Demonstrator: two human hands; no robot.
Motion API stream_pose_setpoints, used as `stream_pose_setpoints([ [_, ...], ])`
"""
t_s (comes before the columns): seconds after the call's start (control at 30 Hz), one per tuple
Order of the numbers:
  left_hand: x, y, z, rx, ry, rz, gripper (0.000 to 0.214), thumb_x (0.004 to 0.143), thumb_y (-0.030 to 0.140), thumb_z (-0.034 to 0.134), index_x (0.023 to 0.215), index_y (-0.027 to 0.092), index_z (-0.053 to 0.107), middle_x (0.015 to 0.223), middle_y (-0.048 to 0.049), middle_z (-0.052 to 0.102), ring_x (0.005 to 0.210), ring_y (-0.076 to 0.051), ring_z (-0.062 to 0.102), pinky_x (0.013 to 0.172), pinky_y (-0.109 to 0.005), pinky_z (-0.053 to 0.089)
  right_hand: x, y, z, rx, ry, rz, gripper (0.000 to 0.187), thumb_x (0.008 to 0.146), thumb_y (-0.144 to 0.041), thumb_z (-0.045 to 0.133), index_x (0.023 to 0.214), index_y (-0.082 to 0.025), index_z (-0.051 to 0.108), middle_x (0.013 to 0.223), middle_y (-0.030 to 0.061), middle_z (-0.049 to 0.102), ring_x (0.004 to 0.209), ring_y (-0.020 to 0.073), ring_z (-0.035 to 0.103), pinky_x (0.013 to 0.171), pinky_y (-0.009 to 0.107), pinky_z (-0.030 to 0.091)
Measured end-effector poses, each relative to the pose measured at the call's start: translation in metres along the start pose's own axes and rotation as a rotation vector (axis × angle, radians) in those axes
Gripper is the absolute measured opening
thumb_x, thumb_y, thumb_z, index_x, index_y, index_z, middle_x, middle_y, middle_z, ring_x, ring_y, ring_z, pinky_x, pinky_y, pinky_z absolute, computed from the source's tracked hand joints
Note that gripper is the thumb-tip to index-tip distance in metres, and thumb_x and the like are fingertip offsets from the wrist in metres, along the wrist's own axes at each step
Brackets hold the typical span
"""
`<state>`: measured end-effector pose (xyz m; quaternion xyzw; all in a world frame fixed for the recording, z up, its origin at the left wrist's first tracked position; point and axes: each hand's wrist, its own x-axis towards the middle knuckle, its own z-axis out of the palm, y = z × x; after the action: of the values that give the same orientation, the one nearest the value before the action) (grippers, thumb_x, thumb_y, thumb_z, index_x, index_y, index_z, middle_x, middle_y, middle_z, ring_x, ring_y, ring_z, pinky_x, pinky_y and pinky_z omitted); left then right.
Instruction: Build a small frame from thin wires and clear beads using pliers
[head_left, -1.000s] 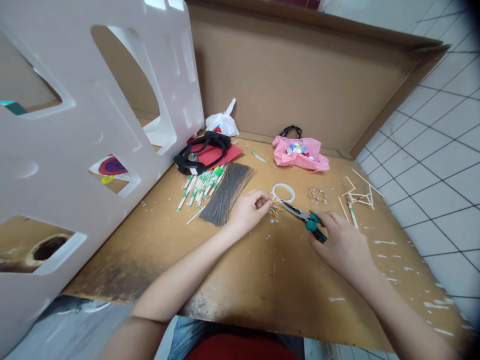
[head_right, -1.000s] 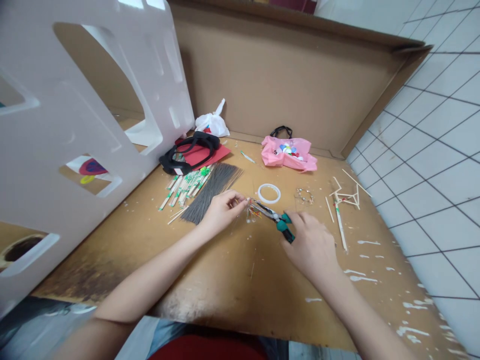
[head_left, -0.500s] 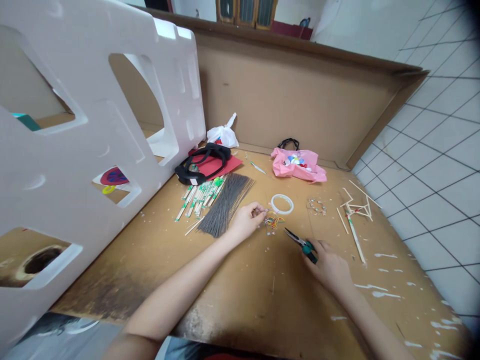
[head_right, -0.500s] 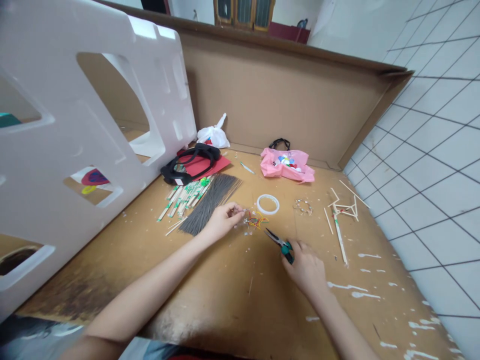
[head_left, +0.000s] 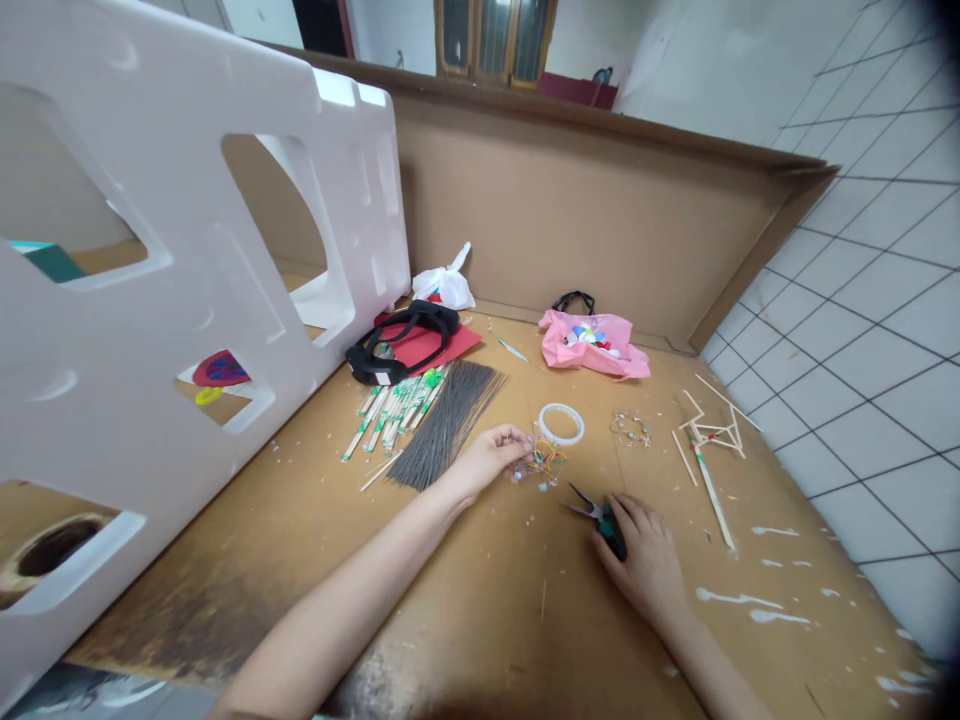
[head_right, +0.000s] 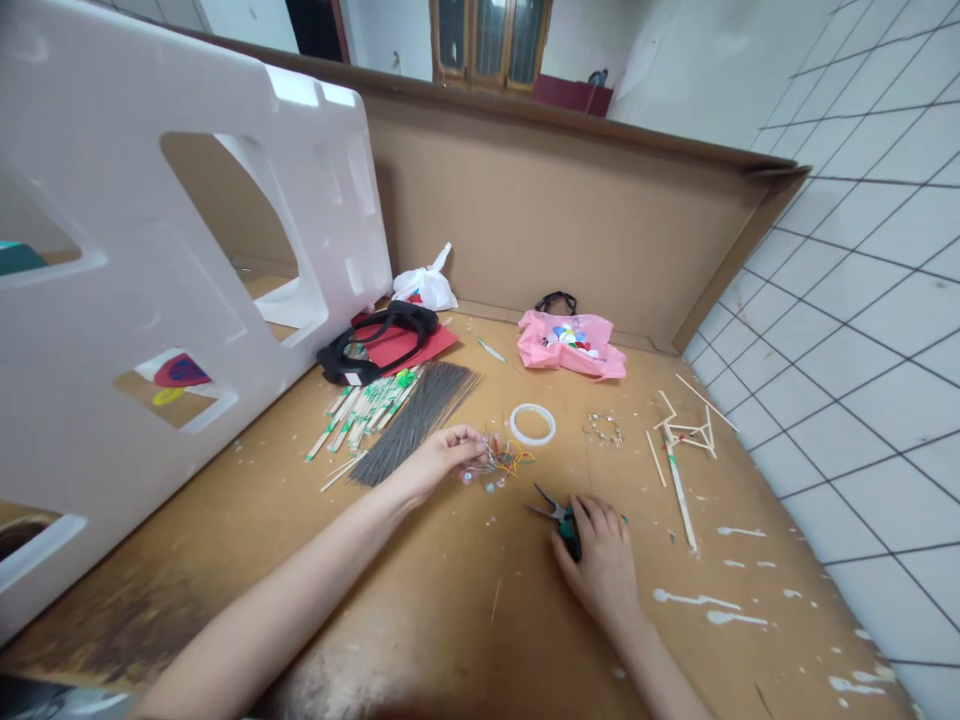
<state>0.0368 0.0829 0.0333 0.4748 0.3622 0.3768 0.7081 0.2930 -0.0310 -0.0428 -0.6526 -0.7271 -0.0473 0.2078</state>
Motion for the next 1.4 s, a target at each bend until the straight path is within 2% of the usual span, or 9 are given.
stream_pose_setpoints([
  [0.1,0.002,-0.006,0.003,0.014,-0.016,0.027,0.031,0.065,0.037,0.07,0.075,0.013,0.052,0.062,0.0023,0.058,0.049,-0.006,0.051,0.046,-0.018,0.04,0.016,-0.022,-0.013,0.368,-0.015,0.173,0.04,0.085,-0.045,0.048,0.112,-0.018,0.059,0.112,0.0133,0.063,0.105,0.026,0.056,0.092,0.045,0.042],
  [0.23,0.002,-0.016,0.006,0.07,-0.04,0.057,0.035,0.067,0.043,0.069,0.077,0.014,0.051,0.066,0.0022,0.059,0.046,-0.005,0.049,0.047,-0.019,0.04,0.056,-0.055,-0.03,0.888,-0.162,0.413,0.048,0.081,-0.054,0.05,0.113,-0.019,0.059,0.106,0.0107,0.065,0.079,0.0191,0.061,0.064,0.031,0.049],
  [0.33,-0.003,-0.023,0.001,0.116,-0.054,0.039,0.04,0.065,0.048,0.069,0.078,0.014,0.051,0.065,0.0021,0.058,0.049,-0.007,0.052,0.048,-0.021,0.043,0.083,-0.071,-0.026,1.016,-0.312,0.429,0.045,0.071,-0.055,0.06,0.097,-0.018,0.065,0.07,0.002,0.064,0.051,0.0124,0.051,0.046,0.025,0.038],
  [0.43,-0.012,-0.03,-0.009,0.182,-0.047,0.024,0.043,0.065,0.05,0.069,0.081,0.014,0.052,0.062,0.003,0.056,0.05,-0.008,0.051,0.049,-0.021,0.042,0.097,-0.08,-0.012,1.052,-0.412,0.357,0.038,0.072,-0.054,0.059,0.073,-0.017,0.065,0.047,-0.0046,0.047,0.043,0.0091,0.04,0.044,0.023,0.031],
  [0.57,-0.022,-0.04,-0.02,0.205,0.038,0.028,0.043,0.068,0.055,0.064,0.074,0.014,0.054,0.059,0.0041,0.053,0.049,-0.006,0.047,0.048,-0.019,0.038,0.097,-0.088,0.003,1.086,-0.503,0.296,0.033,0.069,-0.049,0.064,0.062,-0.017,0.062,0.049,-0.0049,0.047,0.047,0.0088,0.042,0.05,0.023,0.035],
  [0.77,-0.026,-0.051,-0.018,0.107,0.119,0.049,0.041,0.072,0.054,0.061,0.075,0.015,0.051,0.058,0.0055,0.05,0.048,-0.006,0.043,0.047,-0.019,0.035,0.09,-0.092,0.01,1.152,-0.6,0.358,0.036,0.069,-0.052,0.062,0.076,-0.017,0.063,0.063,-0.0027,0.057,0.051,0.0091,0.048,0.052,0.025,0.04],
  [0.93,-0.032,-0.05,-0.021,0.134,0.215,0.146,0.038,0.074,0.052,0.06,0.076,0.015,0.05,0.061,0.0036,0.053,0.051,-0.007,0.046,0.048,-0.02,0.037,0.09,-0.089,0.012,1.178,-0.671,0.38,0.042,0.06,-0.042,0.074,0.091,-0.016,0.065,0.082,0.0022,0.065,0.07,0.0136,0.058,0.067,0.029,0.047],
  [1.27,-0.027,-0.055,-0.03,0.016,0.18,0.084,0.028,0.074,0.04,0.061,0.081,0.016,0.048,0.066,0.0023,0.057,0.054,-0.008,0.052,0.051,-0.021,0.041,0.085,-0.096,0.029,1.125,-0.366,0.432,0.031,0.068,-0.046,0.066,0.083,-0.019,0.066,0.062,-0.0014,0.059,0.051,0.0125,0.053,0.056,0.03,0.045],
  [1.4,-0.027,-0.052,-0.032,-0.033,0.161,0.042,0.025,0.076,0.037,0.058,0.083,0.015,0.05,0.063,0.0025,0.056,0.05,-0.007,0.051,0.051,-0.021,0.041,0.083,-0.097,0.027,1.1,-0.442,0.361,0.032,0.07,-0.047,0.064,0.085,-0.019,0.064,0.07,-0.0002,0.062,0.056,0.0127,0.056,0.056,0.028,0.046],
])
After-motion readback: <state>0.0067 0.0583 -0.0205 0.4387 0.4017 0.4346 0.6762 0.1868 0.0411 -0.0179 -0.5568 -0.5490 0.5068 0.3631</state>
